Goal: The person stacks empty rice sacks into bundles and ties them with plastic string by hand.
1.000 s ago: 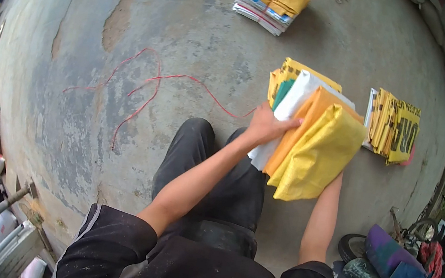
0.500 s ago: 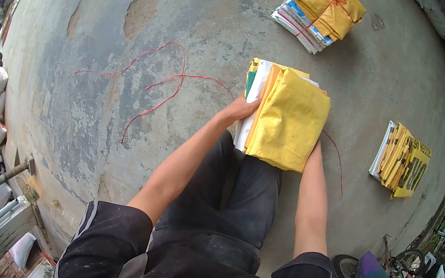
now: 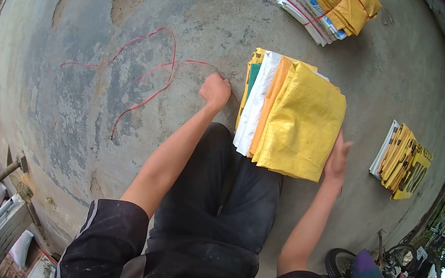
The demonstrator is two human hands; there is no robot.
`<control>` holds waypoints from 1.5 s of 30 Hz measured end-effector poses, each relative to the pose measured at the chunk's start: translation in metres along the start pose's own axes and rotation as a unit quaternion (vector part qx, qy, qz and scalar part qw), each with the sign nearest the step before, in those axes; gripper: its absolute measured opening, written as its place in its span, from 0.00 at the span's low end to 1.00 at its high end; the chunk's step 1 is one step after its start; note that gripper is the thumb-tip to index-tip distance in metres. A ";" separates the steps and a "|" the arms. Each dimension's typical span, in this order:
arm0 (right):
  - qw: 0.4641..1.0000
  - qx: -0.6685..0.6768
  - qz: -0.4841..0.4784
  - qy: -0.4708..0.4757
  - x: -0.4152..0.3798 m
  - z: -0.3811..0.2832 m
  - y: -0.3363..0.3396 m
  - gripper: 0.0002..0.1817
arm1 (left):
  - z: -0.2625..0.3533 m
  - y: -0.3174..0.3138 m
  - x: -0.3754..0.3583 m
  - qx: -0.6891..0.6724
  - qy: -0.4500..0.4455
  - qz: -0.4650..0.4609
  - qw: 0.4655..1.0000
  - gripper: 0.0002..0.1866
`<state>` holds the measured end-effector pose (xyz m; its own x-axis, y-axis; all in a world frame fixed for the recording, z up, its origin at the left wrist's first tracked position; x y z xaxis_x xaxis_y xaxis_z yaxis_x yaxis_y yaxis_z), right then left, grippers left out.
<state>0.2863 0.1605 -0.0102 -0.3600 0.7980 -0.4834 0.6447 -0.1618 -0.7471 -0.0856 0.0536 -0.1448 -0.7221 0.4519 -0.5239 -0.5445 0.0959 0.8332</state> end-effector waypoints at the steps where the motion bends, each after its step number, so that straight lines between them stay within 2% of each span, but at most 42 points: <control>1: 0.981 -0.191 -0.011 0.014 -0.012 -0.002 -0.018 0.43 | 0.005 0.005 -0.004 0.001 -0.002 -0.001 1.000 0.19; 2: 0.926 -0.375 -0.021 0.026 -0.020 0.000 -0.031 0.46 | 0.005 0.015 -0.011 -0.020 0.021 0.026 0.999 0.17; 3: 0.927 -0.374 -0.019 0.029 -0.019 0.005 -0.032 0.46 | 0.005 0.024 -0.015 -0.042 0.042 0.054 0.997 0.16; 4: 0.904 -0.427 0.016 -0.029 -0.014 0.019 -0.020 0.46 | 0.009 0.020 -0.014 -0.043 0.037 0.052 0.997 0.16; 5: 0.874 -0.476 0.053 -0.087 -0.013 0.032 -0.007 0.46 | 0.003 0.024 -0.017 -0.077 0.079 0.115 0.987 0.14; 6: 0.874 -0.476 0.062 -0.082 -0.011 0.041 -0.005 0.46 | 0.000 0.027 -0.024 -0.110 0.120 0.176 0.971 0.12; 7: 0.895 -0.440 0.051 -0.048 -0.008 0.050 -0.008 0.45 | 0.007 0.024 -0.023 -0.110 0.111 0.168 0.973 0.12; 8: 0.914 -0.403 0.040 -0.013 -0.005 0.053 -0.009 0.44 | 0.004 0.019 -0.022 -0.140 0.153 0.151 0.967 0.12; 9: 0.913 -0.404 0.048 -0.005 -0.002 0.053 -0.002 0.44 | 0.001 0.014 -0.020 -0.169 0.196 0.135 0.956 0.12; 10: 0.921 -0.386 0.048 -0.017 0.001 0.057 0.003 0.44 | 0.003 0.010 -0.014 -0.171 0.189 0.130 0.958 0.12; 12: 0.932 -0.358 0.043 -0.042 0.005 0.063 0.006 0.43 | 0.007 0.011 0.001 -0.175 0.140 0.148 0.963 0.14; 14: 0.933 -0.357 0.044 -0.024 0.009 0.065 0.010 0.42 | 0.004 0.021 0.019 -0.182 0.122 0.183 0.958 0.15; 16: 0.932 -0.358 0.052 -0.028 0.012 0.070 0.007 0.41 | 0.005 0.048 0.041 -0.251 0.026 0.216 0.943 0.11; 17: 0.931 -0.359 0.060 -0.034 0.015 0.073 0.006 0.41 | -0.001 0.060 0.049 -0.250 0.027 0.224 0.942 0.11; 19: 0.935 -0.351 0.041 -0.029 0.029 0.081 -0.002 0.41 | -0.008 0.094 0.074 -0.414 0.005 0.231 0.880 0.10; 20: 0.937 -0.345 0.041 -0.032 0.031 0.087 -0.002 0.41 | -0.015 0.110 0.082 -0.412 0.005 0.240 0.879 0.10; 22: 0.938 -0.341 0.039 -0.050 0.039 0.100 -0.007 0.41 | -0.021 0.150 0.087 -0.473 -0.032 0.257 0.842 0.09; 23: 0.937 -0.340 0.045 -0.067 0.041 0.107 -0.007 0.41 | -0.023 0.163 0.089 -0.520 -0.046 0.238 0.819 0.08; 26: 0.943 -0.326 0.033 -0.047 0.045 0.125 0.000 0.40 | -0.029 0.184 0.099 -0.554 -0.090 0.204 0.802 0.09; 27: 0.952 -0.302 0.030 -0.038 0.039 0.125 -0.010 0.41 | -0.024 0.188 0.091 -0.516 -0.103 0.178 0.831 0.10; 28: 0.952 -0.301 0.028 -0.040 0.035 0.128 -0.008 0.41 | -0.025 0.188 0.083 -0.515 -0.102 0.180 0.832 0.10; 30: 0.959 -0.279 0.042 -0.008 0.029 0.127 0.001 0.42 | -0.002 0.180 0.062 -0.462 -0.181 0.125 0.859 0.12; 31: 0.960 -0.278 0.044 -0.008 0.025 0.129 0.005 0.42 | 0.004 0.176 0.042 -0.461 -0.182 0.123 0.860 0.12; 33: 0.965 -0.255 0.060 0.013 0.019 0.126 0.012 0.43 | 0.039 0.168 -0.008 -0.410 -0.309 0.100 0.852 0.11; 34: 0.965 -0.253 0.061 0.012 0.018 0.126 0.013 0.43 | 0.045 0.160 -0.015 -0.409 -0.309 0.099 0.853 0.11; 36: 0.973 -0.223 0.026 0.050 0.017 0.119 0.005 0.45 | 0.044 0.129 -0.014 -0.397 -0.236 0.048 0.886 0.11; 37: 0.973 -0.223 0.026 0.051 0.019 0.117 0.001 0.45 | 0.029 0.109 0.012 -0.385 -0.196 0.035 0.901 0.18; 38: 0.969 -0.240 0.016 0.061 0.023 0.114 -0.008 0.44 | 0.023 0.098 0.024 -0.386 -0.199 0.036 0.900 0.18; 40: 0.964 -0.256 0.006 0.074 0.027 0.110 -0.012 0.45 | -0.012 0.105 0.031 -0.317 -0.010 0.181 0.931 0.34; 41: 0.983 -0.173 0.017 0.056 0.030 0.113 -0.005 0.41 | -0.008 0.102 0.034 -0.319 -0.011 0.182 0.930 0.34; 42: 0.995 -0.090 0.027 0.036 0.034 0.115 -0.001 0.40 | -0.008 0.101 0.022 -0.256 0.103 0.123 0.953 0.42; 43: 0.995 -0.091 0.025 0.035 0.037 0.109 -0.010 0.40 | -0.012 0.099 0.003 -0.188 0.217 0.062 0.956 0.50; 44: 0.996 -0.067 0.040 0.046 0.039 0.097 -0.022 0.42 | -0.008 0.102 -0.011 -0.189 0.218 0.063 0.955 0.50; 45: 0.996 -0.041 0.057 0.056 0.041 0.090 -0.027 0.45 | 0.005 0.112 -0.025 -0.231 0.133 0.103 0.958 0.54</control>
<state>0.1935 0.1456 -0.0508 -0.2073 0.8378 -0.5051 0.7313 -0.2103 -0.6489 -0.1262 0.0574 -0.0379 -0.8840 0.1708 -0.4352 -0.4658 -0.4017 0.7885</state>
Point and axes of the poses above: each hand's wrist, its own x-axis towards the middle knuckle, its own y-axis out of the back of the hand, z = x × y, the point moved 9 cm from there along x, towards the middle knuckle, and after that the axes turned 12 degrees about x, right-handed, at the moved point
